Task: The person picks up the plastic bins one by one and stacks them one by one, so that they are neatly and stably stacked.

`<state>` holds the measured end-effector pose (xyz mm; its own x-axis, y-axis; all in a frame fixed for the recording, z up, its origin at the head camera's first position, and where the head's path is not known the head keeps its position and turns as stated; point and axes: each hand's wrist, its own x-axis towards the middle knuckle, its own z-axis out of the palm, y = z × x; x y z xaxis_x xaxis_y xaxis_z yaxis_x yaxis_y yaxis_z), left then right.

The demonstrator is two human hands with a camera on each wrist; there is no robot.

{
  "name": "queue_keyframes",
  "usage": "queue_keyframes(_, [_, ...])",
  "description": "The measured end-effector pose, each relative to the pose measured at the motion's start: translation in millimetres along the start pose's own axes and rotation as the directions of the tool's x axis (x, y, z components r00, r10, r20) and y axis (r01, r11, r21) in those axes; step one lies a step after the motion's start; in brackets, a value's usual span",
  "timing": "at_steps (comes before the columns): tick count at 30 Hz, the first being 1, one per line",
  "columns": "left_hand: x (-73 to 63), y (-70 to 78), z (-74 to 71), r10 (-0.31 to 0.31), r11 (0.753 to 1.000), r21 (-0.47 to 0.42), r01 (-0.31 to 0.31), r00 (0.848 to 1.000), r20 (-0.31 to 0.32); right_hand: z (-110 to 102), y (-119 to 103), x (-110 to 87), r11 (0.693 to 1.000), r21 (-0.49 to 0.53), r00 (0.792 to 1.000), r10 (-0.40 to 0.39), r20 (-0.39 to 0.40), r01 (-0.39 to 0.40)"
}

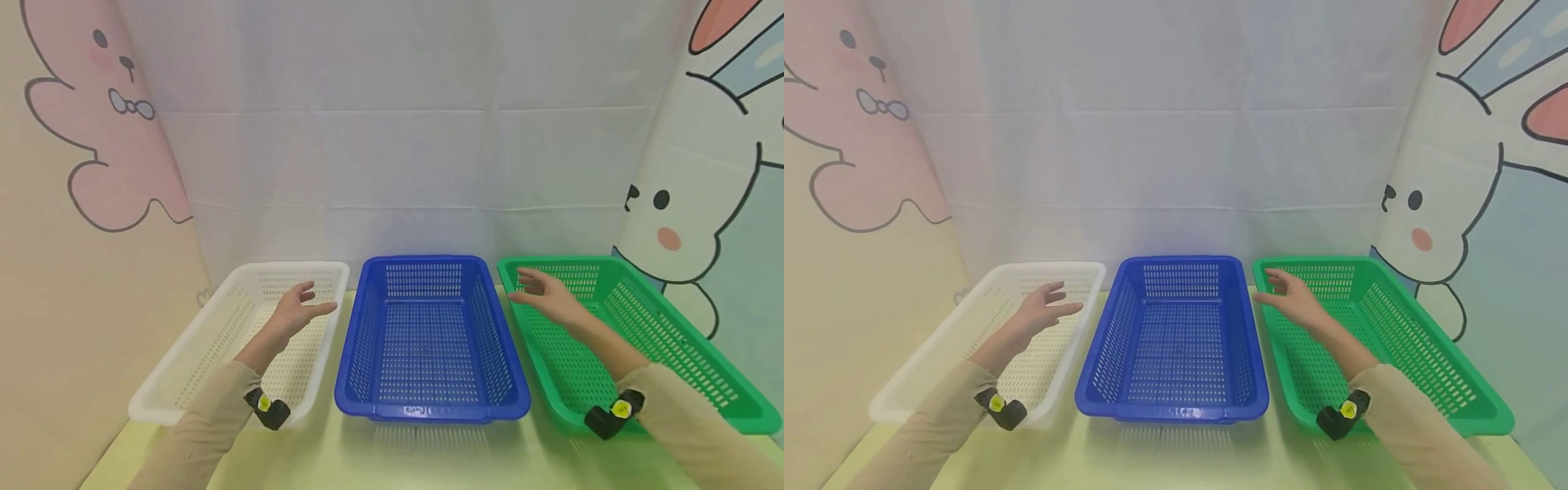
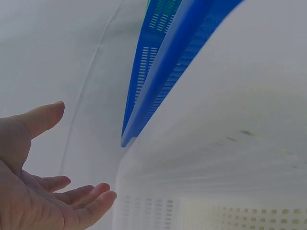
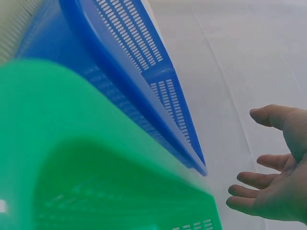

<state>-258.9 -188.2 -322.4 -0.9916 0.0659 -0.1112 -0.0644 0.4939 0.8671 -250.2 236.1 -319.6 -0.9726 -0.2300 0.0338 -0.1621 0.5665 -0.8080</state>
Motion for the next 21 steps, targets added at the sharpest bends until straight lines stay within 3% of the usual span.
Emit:
queue_keyframes(11, [-9.3, 8.4, 16.6, -0.021, 0.998, -0.058, 0.02, 0.999, -0.028, 17, -4, -4.8, 0.995, 0.096, 1.0, 0.007, 0.018, -0.009])
queue_keyframes(21, [-13.4, 9.5, 29.6, -0.014, 0.998, -0.069, 0.012, 0.999, -0.03, 29, -8, -10.7, 0.993, 0.115, 1.0, 0.014, 0.026, -0.017])
